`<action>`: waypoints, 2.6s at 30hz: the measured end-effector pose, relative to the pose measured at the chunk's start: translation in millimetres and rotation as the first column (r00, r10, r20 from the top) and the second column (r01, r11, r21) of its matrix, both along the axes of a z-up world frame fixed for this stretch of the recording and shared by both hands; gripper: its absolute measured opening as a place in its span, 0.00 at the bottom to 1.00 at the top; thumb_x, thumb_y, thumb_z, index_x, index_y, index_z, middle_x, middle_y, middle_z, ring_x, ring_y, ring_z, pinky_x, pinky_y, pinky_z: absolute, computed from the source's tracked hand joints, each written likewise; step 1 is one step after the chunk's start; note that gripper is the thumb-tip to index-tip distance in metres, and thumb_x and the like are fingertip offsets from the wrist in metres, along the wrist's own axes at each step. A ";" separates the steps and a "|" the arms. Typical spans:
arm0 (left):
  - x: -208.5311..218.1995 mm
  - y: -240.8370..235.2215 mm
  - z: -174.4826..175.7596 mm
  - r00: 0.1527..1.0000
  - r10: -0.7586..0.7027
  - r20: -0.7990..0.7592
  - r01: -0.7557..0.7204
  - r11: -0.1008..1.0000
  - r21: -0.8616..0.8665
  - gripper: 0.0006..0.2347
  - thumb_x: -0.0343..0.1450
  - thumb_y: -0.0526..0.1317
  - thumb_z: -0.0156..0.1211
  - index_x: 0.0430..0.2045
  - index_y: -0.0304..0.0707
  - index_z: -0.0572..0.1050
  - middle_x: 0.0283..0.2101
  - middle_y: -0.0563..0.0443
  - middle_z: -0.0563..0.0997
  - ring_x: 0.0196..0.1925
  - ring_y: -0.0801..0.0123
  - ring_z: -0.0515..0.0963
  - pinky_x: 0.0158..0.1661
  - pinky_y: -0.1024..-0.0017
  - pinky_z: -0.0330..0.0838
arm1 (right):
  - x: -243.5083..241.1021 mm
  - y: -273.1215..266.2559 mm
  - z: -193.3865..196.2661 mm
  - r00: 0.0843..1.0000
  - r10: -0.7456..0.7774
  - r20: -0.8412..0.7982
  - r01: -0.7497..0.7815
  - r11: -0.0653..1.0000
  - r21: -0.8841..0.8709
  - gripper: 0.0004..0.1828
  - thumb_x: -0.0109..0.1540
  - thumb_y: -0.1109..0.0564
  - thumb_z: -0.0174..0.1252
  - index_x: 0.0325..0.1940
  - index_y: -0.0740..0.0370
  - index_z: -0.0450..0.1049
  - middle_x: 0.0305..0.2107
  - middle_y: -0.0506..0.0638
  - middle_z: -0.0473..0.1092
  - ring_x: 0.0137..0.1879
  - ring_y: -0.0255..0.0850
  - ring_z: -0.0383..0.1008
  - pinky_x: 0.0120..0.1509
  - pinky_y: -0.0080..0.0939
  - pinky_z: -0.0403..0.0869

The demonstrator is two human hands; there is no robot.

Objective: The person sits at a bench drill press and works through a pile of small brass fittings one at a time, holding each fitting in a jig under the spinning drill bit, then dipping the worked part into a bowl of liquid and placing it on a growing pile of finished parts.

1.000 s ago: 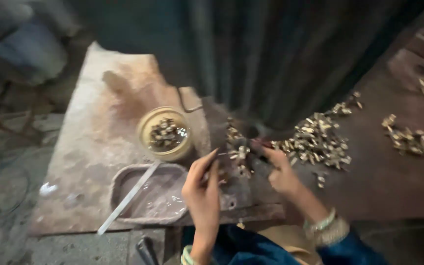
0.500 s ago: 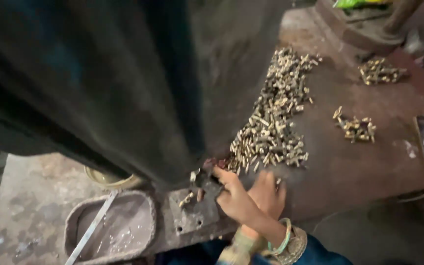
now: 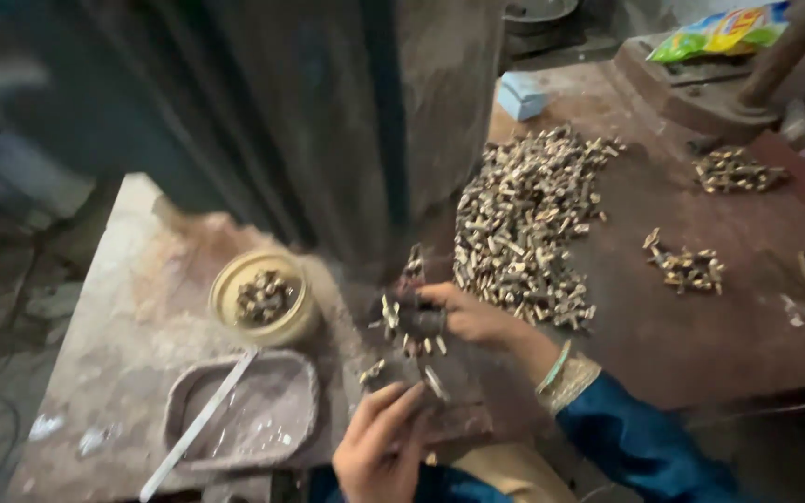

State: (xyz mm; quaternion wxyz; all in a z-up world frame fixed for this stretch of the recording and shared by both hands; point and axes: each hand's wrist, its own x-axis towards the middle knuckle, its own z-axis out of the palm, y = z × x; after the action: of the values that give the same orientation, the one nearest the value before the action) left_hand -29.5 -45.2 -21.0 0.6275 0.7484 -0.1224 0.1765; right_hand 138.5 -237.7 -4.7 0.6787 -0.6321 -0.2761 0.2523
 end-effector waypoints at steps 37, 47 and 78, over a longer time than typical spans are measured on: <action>8.2 131.1 -1.6 0.910 0.411 -0.057 -0.310 0.764 0.566 0.07 0.66 0.30 0.59 0.35 0.35 0.79 0.39 0.41 0.80 0.41 0.44 0.80 0.40 0.55 0.73 | -79.9 38.2 -23.7 0.711 -0.701 -0.053 0.702 0.707 0.083 0.21 0.64 0.71 0.46 0.62 0.70 0.70 0.43 0.52 0.72 0.46 0.36 0.73 0.52 0.35 0.70; 22.7 136.1 -27.7 0.905 0.331 -0.266 -0.232 0.910 0.343 0.06 0.66 0.31 0.66 0.35 0.36 0.82 0.36 0.45 0.85 0.38 0.58 0.86 0.40 0.67 0.78 | -82.4 33.5 -19.0 0.861 -0.508 0.021 0.492 0.844 0.215 0.22 0.57 0.70 0.44 0.55 0.72 0.70 0.41 0.54 0.73 0.47 0.43 0.75 0.59 0.44 0.74; 35.9 32.2 8.5 0.950 0.252 0.185 -0.313 0.766 0.561 0.18 0.60 0.28 0.63 0.44 0.33 0.77 0.44 0.45 0.79 0.47 0.48 0.75 0.43 0.60 0.74 | -72.4 40.7 -24.2 0.819 -0.573 -0.030 0.568 0.803 0.183 0.21 0.60 0.69 0.44 0.56 0.68 0.74 0.38 0.49 0.75 0.43 0.37 0.76 0.52 0.36 0.74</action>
State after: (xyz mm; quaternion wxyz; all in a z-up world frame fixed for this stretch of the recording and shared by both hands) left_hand 6.4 -13.0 -12.6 0.3265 0.9046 -0.0876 0.2596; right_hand 66.1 -197.0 -29.0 0.7747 -0.6236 -0.1045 0.0018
